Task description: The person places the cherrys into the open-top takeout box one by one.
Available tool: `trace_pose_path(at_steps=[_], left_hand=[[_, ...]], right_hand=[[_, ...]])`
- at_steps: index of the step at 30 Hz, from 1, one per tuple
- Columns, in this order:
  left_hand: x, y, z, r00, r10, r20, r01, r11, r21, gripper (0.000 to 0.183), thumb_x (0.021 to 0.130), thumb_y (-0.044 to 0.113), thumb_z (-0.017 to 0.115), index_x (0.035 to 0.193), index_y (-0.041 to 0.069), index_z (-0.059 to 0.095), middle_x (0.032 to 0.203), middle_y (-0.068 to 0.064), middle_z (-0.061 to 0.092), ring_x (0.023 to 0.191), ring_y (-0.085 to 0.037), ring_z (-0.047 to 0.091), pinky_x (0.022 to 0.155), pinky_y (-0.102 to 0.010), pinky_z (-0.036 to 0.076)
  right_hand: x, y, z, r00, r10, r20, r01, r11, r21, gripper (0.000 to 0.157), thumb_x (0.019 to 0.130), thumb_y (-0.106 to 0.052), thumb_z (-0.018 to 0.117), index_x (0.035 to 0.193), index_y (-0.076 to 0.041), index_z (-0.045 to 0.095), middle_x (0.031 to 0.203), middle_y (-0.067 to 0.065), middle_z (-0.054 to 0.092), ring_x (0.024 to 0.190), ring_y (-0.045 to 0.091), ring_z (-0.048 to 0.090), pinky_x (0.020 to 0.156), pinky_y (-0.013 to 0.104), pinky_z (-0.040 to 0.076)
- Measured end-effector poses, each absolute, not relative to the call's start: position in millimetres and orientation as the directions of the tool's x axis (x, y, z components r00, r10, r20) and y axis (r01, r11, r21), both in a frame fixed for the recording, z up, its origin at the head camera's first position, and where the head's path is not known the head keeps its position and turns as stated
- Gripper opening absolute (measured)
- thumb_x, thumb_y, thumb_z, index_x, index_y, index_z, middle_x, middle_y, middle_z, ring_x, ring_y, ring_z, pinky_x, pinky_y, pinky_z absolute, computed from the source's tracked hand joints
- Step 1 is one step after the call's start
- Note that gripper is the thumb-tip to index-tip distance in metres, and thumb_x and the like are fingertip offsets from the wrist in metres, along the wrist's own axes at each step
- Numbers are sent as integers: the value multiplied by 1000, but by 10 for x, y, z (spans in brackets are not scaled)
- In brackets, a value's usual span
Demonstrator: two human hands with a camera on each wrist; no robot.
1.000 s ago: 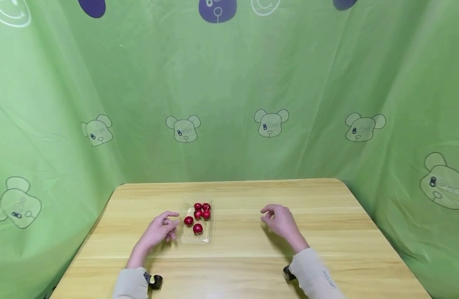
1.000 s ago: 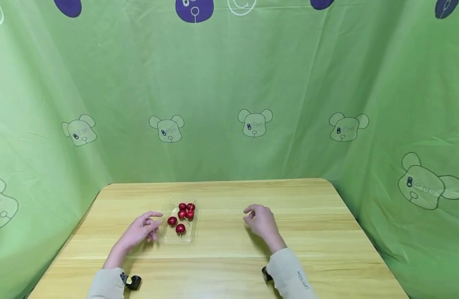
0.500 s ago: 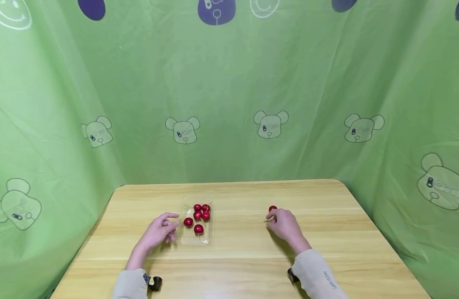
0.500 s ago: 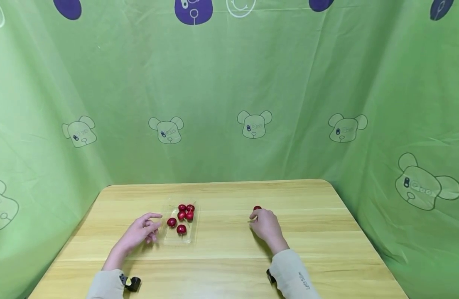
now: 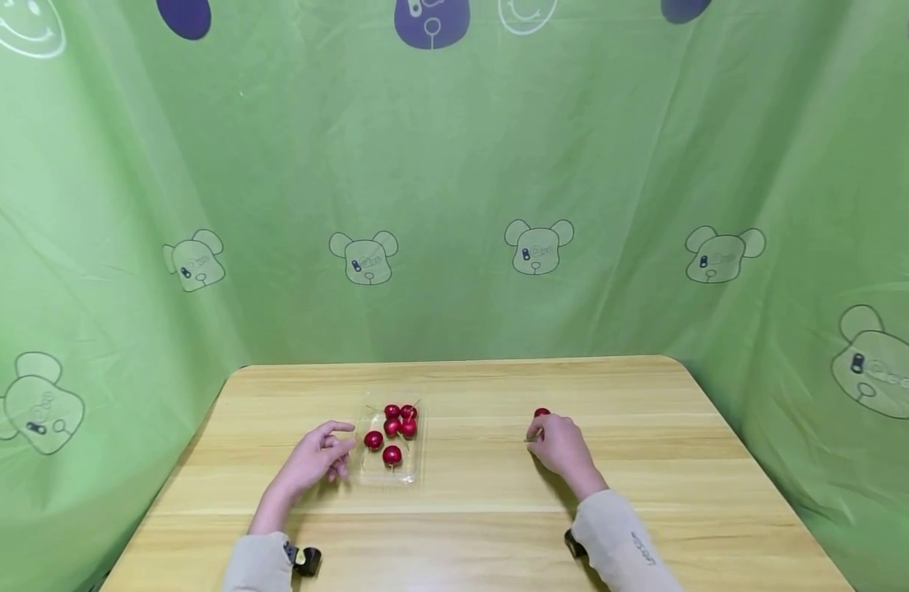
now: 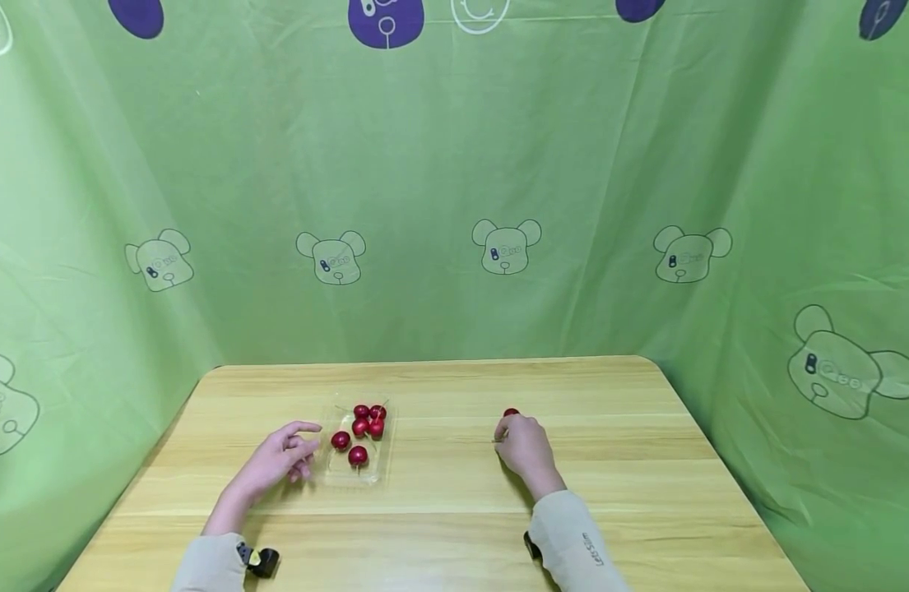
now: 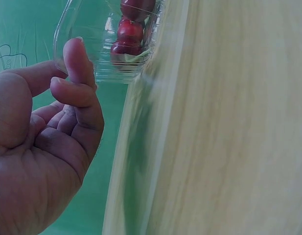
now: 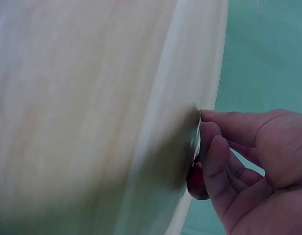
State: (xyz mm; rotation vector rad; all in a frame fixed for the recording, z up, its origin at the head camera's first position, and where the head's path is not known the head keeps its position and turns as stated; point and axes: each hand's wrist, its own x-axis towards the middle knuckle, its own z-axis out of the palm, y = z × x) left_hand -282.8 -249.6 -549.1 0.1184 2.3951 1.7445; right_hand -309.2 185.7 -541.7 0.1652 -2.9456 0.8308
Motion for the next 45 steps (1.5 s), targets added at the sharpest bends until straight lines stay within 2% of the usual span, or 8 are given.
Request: trace_pose_path(at_steps=[6, 10, 17, 21, 26, 32, 41, 45], left_hand=[[-2827, -2500, -5497, -982, 169, -88, -32, 308, 951, 46, 102, 14, 64, 143, -2, 51, 91, -22, 67, 64, -19, 66, 54, -24, 52], [-2827, -2499, -5498, -982, 166, -89, -34, 311, 950, 47, 102, 14, 64, 144, -2, 51, 90, -21, 67, 64, -19, 66, 54, -24, 52], [-2811, -2485, -5479, -982, 173, -77, -20, 309, 951, 47, 103, 13, 63, 145, -4, 49, 89, -21, 67, 63, -17, 66, 52, -24, 51], [-2802, -2482, -5477, -982, 174, -77, -19, 311, 950, 47, 103, 12, 62, 145, -4, 48, 90, -21, 67, 63, -18, 66, 52, -24, 51], [-2807, -2486, -5487, -981, 169, -91, -34, 313, 949, 46, 103, 12, 62, 145, -3, 49, 90, -20, 67, 63, -17, 66, 54, -23, 52], [-2826, -2491, -5492, -980, 177, -89, -33, 299, 954, 47, 103, 14, 63, 145, -3, 49, 91, -21, 67, 64, -18, 65, 54, -23, 52], [-2824, -2489, -5496, -980, 178, -91, -33, 305, 952, 47, 103, 14, 63, 144, -3, 49, 91, -21, 67, 64, -17, 65, 55, -24, 52], [-2821, -2485, -5497, -980, 179, -88, -29, 310, 950, 45, 103, 12, 63, 144, -3, 50, 89, -20, 67, 64, -18, 65, 54, -24, 52]], right_hand=[[-3089, 1857, -5431, -982, -110, 153, -172, 851, -495, 12, 83, 1, 75, 78, -8, 71, 72, 0, 64, 70, 17, 56, 71, 37, 54], [-3082, 1846, -5420, -982, -114, 150, -174, 849, -499, 12, 83, 2, 75, 79, -8, 70, 72, 1, 64, 70, 18, 56, 69, 37, 52], [-3074, 1857, -5373, -985, -88, 148, -151, 858, -491, 8, 88, -3, 77, 85, -8, 70, 82, 5, 70, 75, 21, 63, 75, 42, 57], [-3079, 1895, -5329, -981, -96, 167, -167, 857, -487, 10, 88, -1, 71, 83, -9, 68, 76, 2, 65, 70, 19, 56, 69, 37, 52], [-3073, 1938, -5266, -981, -86, 176, -163, 853, -495, 13, 87, 2, 61, 86, -8, 69, 79, 4, 66, 67, 18, 54, 64, 32, 48], [-3028, 1943, -5129, -996, -48, 80, -84, 837, -541, 6, 93, -6, 65, 92, -10, 69, 74, 3, 62, 57, 16, 52, 53, 29, 40], [-2989, 1921, -4971, -992, -39, 122, -104, 803, -586, 4, 92, -10, 71, 90, -11, 68, 86, 2, 68, 77, 17, 62, 69, 33, 49], [-2975, 1899, -4917, -994, -31, 101, -90, 748, -658, 4, 93, -9, 72, 95, -7, 69, 88, 5, 69, 78, 18, 63, 69, 32, 51]])
